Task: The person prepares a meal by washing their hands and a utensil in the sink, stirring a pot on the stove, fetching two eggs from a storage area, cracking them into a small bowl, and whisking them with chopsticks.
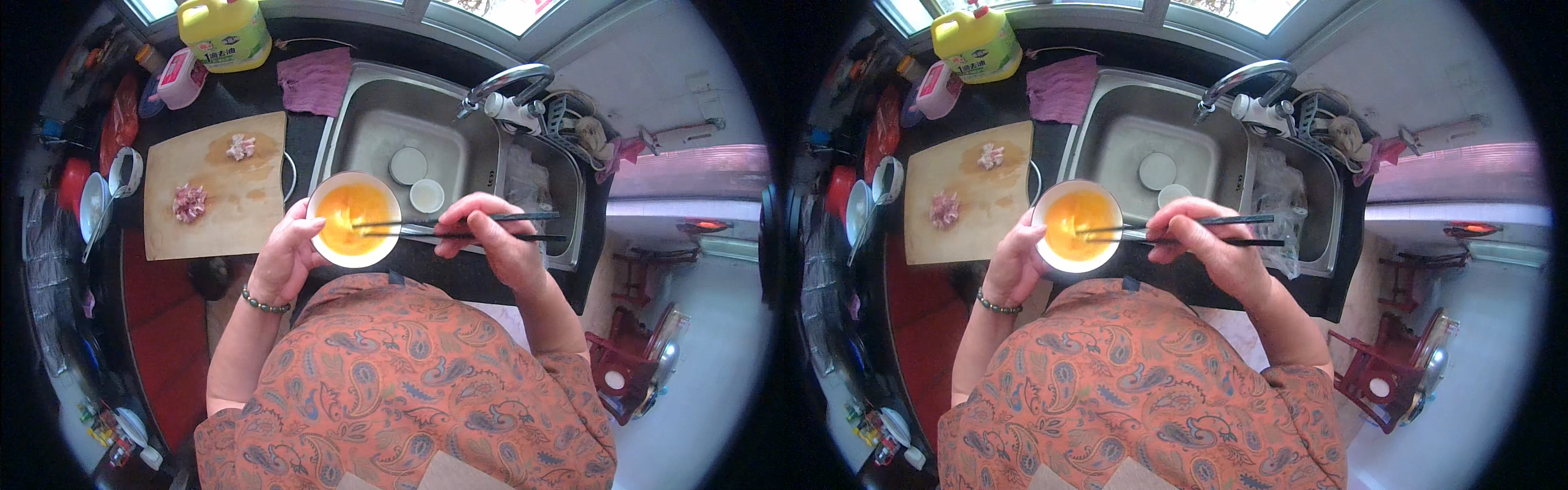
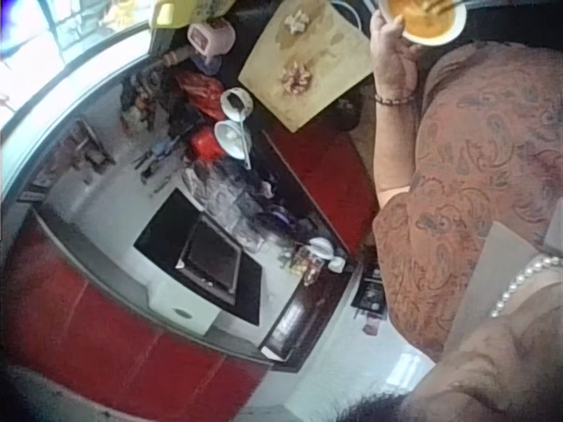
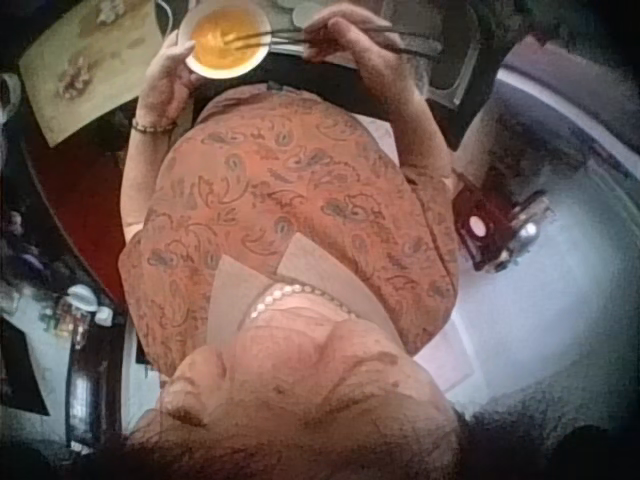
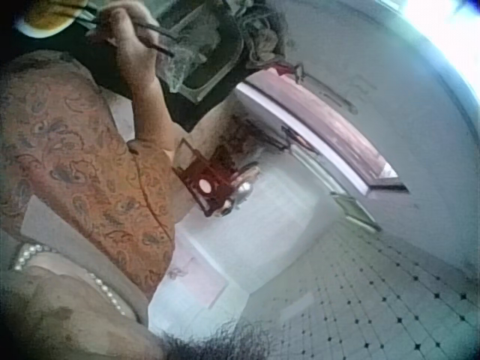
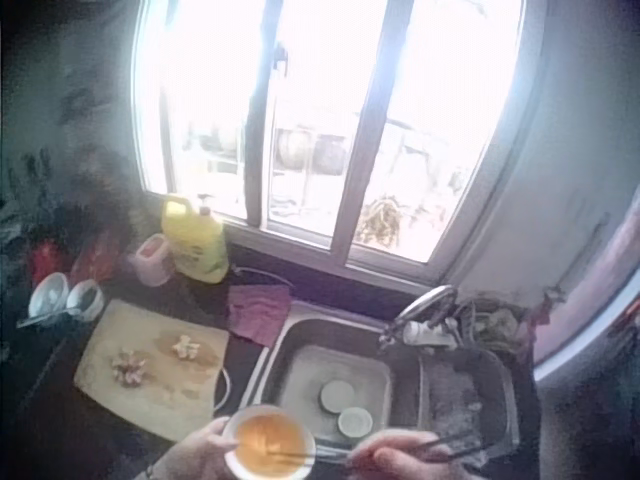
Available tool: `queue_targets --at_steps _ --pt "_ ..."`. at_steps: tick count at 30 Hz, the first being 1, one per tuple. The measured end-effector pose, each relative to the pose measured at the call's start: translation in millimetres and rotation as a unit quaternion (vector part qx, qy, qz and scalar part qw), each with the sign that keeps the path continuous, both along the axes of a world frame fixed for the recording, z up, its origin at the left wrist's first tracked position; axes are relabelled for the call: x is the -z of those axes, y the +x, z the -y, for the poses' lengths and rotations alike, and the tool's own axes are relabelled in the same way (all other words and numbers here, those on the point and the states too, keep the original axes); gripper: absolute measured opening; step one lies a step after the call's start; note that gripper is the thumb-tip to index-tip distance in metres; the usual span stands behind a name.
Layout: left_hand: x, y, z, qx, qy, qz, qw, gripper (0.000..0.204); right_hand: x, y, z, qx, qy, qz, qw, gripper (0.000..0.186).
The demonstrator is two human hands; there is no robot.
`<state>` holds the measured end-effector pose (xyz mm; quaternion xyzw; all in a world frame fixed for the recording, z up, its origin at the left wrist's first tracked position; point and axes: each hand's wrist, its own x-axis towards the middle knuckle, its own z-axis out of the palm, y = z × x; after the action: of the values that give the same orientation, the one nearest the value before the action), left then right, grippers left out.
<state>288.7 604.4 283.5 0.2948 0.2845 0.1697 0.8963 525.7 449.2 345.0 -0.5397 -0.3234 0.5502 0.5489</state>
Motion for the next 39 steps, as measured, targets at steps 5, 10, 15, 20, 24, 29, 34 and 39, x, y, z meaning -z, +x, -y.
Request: queue_targets --at_steps 5,10,15,20,24,29,34,39 --pt "3.9 1.9 -3.6 -0.006 -0.001 -0.019 1.000 0.041 3.8 9.9 -0.1 0.057 0.022 0.042 0.997 0.022" --pt "2.4 6.8 -8.0 -0.003 0.008 -0.024 1.000 0.042 -1.7 8.9 -0.6 0.092 0.033 -0.006 0.995 0.022" --pt "6.5 5.5 -11.4 -0.011 0.000 -0.028 1.000 0.044 0.1 2.3 -0.3 0.000 0.015 0.010 1.000 0.022" --pt "9.2 5.6 -13.7 -0.021 -0.003 -0.025 0.999 0.045 -2.9 1.8 -7.4 -0.023 -0.020 0.035 0.999 0.024" --pt "8.7 6.1 -13.9 -0.023 -0.006 -0.027 0.999 0.044 -0.9 12.1 -13.1 0.088 0.033 0.050 0.994 0.022" --pt "14.1 7.3 -14.1 -0.016 0.001 -0.038 0.999 0.044 -4.3 10.2 -7.6 -0.017 0.020 0.052 0.998 0.021" --pt "10.7 10.6 -12.7 -0.027 0.000 -0.035 0.999 0.043 3.7 11.5 -8.3 -0.071 0.038 0.071 0.994 0.021" --pt "9.4 16.4 -12.0 -0.019 -0.005 -0.025 0.999 0.043 4.3 22.5 -9.8 -0.004 0.007 0.056 0.998 0.023"
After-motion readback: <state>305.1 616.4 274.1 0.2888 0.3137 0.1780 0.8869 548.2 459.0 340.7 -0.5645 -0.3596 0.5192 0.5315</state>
